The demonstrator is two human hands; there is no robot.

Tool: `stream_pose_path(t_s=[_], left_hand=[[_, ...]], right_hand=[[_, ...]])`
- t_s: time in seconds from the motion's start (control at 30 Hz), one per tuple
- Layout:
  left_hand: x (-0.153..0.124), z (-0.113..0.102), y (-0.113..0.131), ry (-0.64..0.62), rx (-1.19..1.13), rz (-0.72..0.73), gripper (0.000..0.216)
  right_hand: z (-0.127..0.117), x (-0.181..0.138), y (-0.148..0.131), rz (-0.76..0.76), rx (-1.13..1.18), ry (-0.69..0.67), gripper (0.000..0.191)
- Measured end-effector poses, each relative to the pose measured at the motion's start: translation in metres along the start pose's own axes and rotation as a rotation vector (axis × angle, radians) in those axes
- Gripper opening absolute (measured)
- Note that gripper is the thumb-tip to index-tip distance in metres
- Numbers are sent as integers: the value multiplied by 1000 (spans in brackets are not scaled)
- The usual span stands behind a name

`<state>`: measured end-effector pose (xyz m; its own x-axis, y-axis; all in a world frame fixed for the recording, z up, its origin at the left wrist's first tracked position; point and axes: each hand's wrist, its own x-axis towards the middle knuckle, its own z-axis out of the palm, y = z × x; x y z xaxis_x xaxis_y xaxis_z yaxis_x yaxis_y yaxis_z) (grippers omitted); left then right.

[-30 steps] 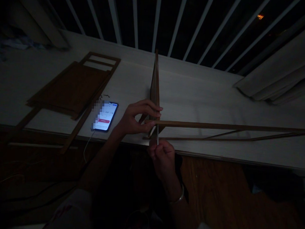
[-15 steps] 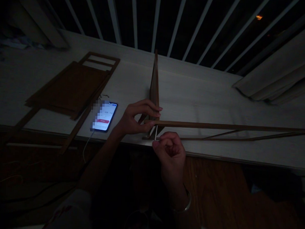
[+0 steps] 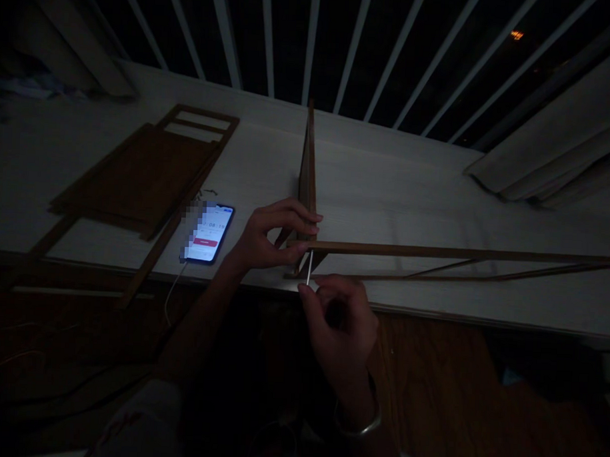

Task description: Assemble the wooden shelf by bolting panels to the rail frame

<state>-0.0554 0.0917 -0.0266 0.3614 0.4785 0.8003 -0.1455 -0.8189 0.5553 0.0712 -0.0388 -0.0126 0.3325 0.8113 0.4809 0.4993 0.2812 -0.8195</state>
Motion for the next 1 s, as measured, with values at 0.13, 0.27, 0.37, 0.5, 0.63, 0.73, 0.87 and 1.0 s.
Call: stream_pose_path(t_s=[0.13,0.27,0.37,0.5,0.63,0.73,0.87,1.0], left_hand=[[0,0,0,0,-3,-8,19],[-1,1,0,6,-8,-7,19],[-1,1,0,4,-10,-6,18],[0,1,0,3,-9,-9,18],[0,1,0,8,-11,-1,18],[0,1,0,8,-12,-2,18],[0,1,1,9,-4,-10,18],[0,0,1,2,2,-6,18]], right_hand=[[-3,-3,7,-137,-139,35,16],[-8,-2,9,-224,-203,-9,15],[-11,0,8,-272,-215,-40,15],[-13,1,8,-323,-237,-110,13],[-12,0,8,-336,-259,-44,10],[-10,-1,9,-294,-268,11,10],[-10,-1,9,-259,-299,39,11],[-11,0,8,-267,-293,41,11]])
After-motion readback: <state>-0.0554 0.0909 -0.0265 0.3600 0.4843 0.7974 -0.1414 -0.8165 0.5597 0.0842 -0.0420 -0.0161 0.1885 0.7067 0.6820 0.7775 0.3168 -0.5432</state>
